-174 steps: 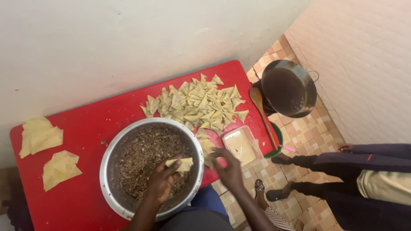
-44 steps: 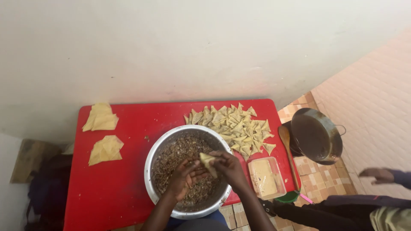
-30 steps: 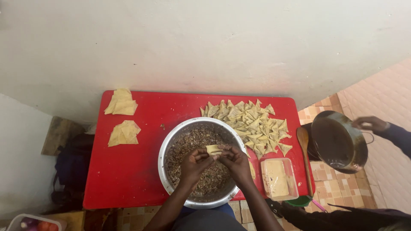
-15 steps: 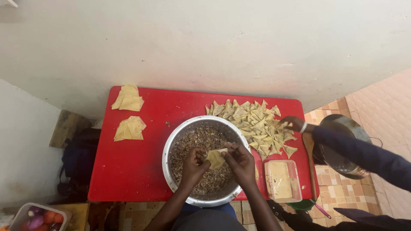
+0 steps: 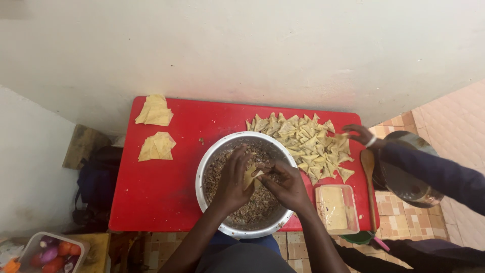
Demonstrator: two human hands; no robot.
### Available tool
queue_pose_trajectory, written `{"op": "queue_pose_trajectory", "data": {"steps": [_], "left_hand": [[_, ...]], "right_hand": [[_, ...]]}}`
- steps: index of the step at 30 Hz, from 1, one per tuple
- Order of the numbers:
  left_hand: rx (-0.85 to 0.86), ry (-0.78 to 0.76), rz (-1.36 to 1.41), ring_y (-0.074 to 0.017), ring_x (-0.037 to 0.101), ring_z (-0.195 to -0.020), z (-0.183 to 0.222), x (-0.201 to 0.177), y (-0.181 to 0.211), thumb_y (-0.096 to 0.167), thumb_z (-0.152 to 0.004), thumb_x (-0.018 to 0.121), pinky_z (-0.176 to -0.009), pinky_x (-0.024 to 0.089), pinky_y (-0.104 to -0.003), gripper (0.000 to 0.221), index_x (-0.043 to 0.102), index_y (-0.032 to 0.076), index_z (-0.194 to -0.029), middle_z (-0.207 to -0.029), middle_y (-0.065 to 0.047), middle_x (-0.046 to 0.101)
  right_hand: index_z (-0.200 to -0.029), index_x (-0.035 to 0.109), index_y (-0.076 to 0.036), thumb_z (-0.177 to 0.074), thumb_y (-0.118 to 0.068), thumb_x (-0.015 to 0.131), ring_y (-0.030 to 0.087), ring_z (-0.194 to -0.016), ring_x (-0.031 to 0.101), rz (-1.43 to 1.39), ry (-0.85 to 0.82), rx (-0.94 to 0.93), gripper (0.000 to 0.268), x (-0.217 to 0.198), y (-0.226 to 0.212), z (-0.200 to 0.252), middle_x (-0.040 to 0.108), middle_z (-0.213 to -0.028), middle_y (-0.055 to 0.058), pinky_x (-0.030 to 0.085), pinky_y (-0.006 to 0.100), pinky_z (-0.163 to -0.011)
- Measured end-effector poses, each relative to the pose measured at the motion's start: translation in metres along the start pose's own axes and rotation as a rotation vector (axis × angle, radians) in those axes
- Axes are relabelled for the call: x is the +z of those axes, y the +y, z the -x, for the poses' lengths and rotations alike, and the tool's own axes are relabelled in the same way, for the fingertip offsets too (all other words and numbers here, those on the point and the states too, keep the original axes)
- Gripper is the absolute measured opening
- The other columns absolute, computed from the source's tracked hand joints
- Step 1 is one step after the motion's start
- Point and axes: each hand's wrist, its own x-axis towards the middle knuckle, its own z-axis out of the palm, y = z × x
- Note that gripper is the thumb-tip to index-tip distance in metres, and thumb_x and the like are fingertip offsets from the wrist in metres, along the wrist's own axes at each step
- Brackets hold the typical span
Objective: Folding and filling pastry wrappers with a meat and vegetable mixture to make samosas
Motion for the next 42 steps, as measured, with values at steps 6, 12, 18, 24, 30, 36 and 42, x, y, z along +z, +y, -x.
{"op": "queue_pose_trajectory", "data": {"steps": [6, 12, 18, 24, 30, 36, 42], "left_hand": [[-0.062, -0.354, 0.675, -0.0593, 0.056, -0.145, 0.034, 0.014, -0.029, 0.003, -0.090, 0.068, -0.109, 0.051, -0.072, 0.085, 0.029, 0.012, -0.165, -0.156, -0.032, 0.052], [-0.051, -0.408, 1.027, -0.0323, 0.050, -0.151, 0.042, 0.013, -0.038, 0.018, -0.075, 0.107, -0.118, 0.052, -0.053, 0.123, 0.031, 0.013, -0.172, -0.165, -0.021, 0.056], [-0.165, -0.279, 0.937, -0.0334, 0.073, -0.129, 0.055, 0.023, -0.074, 0.003, -0.079, 0.103, -0.104, 0.065, -0.051, 0.100, 0.052, 0.004, -0.164, -0.148, -0.025, 0.074], [-0.203, -0.183, 0.915, -0.0262, 0.069, -0.130, 0.067, 0.007, -0.093, 0.006, -0.076, 0.106, -0.105, 0.066, -0.048, 0.108, 0.049, 0.005, -0.167, -0.148, -0.021, 0.073], [-0.254, -0.115, 0.961, -0.0246, 0.072, -0.123, 0.074, -0.004, -0.096, -0.004, -0.073, 0.105, -0.102, 0.067, -0.046, 0.096, 0.059, 0.003, -0.157, -0.137, -0.020, 0.079], [-0.269, -0.064, 0.962, -0.0266, 0.070, -0.123, 0.075, -0.016, -0.093, -0.002, -0.075, 0.103, -0.105, 0.066, -0.050, 0.093, 0.058, 0.003, -0.156, -0.138, -0.019, 0.077], [-0.348, -0.094, 0.968, -0.0259, 0.072, -0.127, 0.072, -0.014, -0.096, -0.008, -0.072, 0.103, -0.105, 0.067, -0.044, 0.094, 0.061, 0.003, -0.155, -0.139, -0.020, 0.078]], "right_hand": [[-0.097, 0.079, 0.003, -0.088, 0.010, 0.090, 0.016, -0.082, 0.075, -0.108, 0.029, 0.029, 0.015, 0.015, -0.004, -0.003, 0.086, -0.085, 0.016, 0.060, 0.035, -0.075], [-0.092, 0.074, 0.002, -0.097, 0.010, 0.082, 0.018, -0.076, 0.067, -0.167, 0.030, 0.077, 0.012, 0.013, -0.010, -0.007, 0.076, -0.078, 0.013, 0.055, 0.033, -0.072], [-0.111, 0.090, -0.011, -0.107, -0.025, 0.068, 0.057, -0.093, 0.079, 0.652, -0.284, 0.349, 0.026, 0.016, 0.146, -0.008, 0.084, -0.090, 0.027, 0.059, 0.065, -0.077], [-0.097, 0.089, -0.006, -0.092, -0.017, 0.078, 0.034, -0.081, 0.085, 1.341, -0.812, 0.149, 0.017, 0.041, 0.307, 0.040, 0.081, -0.080, 0.018, 0.069, 0.051, -0.071], [-0.122, 0.073, 0.018, -0.098, -0.005, 0.073, 0.052, -0.100, 0.082, 1.127, -1.064, 0.052, 0.033, 0.052, 0.236, 0.023, 0.078, -0.106, 0.036, 0.067, 0.064, -0.085], [-0.140, 0.069, 0.001, -0.105, -0.009, 0.062, 0.054, -0.120, 0.077, 0.968, -0.966, 0.438, 0.037, 0.026, 0.282, 0.035, 0.078, -0.127, 0.029, 0.055, 0.078, -0.102], [-0.122, 0.084, -0.006, -0.097, -0.027, 0.076, 0.048, -0.110, 0.082, 0.880, -1.150, 0.440, 0.034, -0.029, 0.300, 0.056, 0.084, -0.110, 0.022, 0.062, 0.057, -0.093]]}}
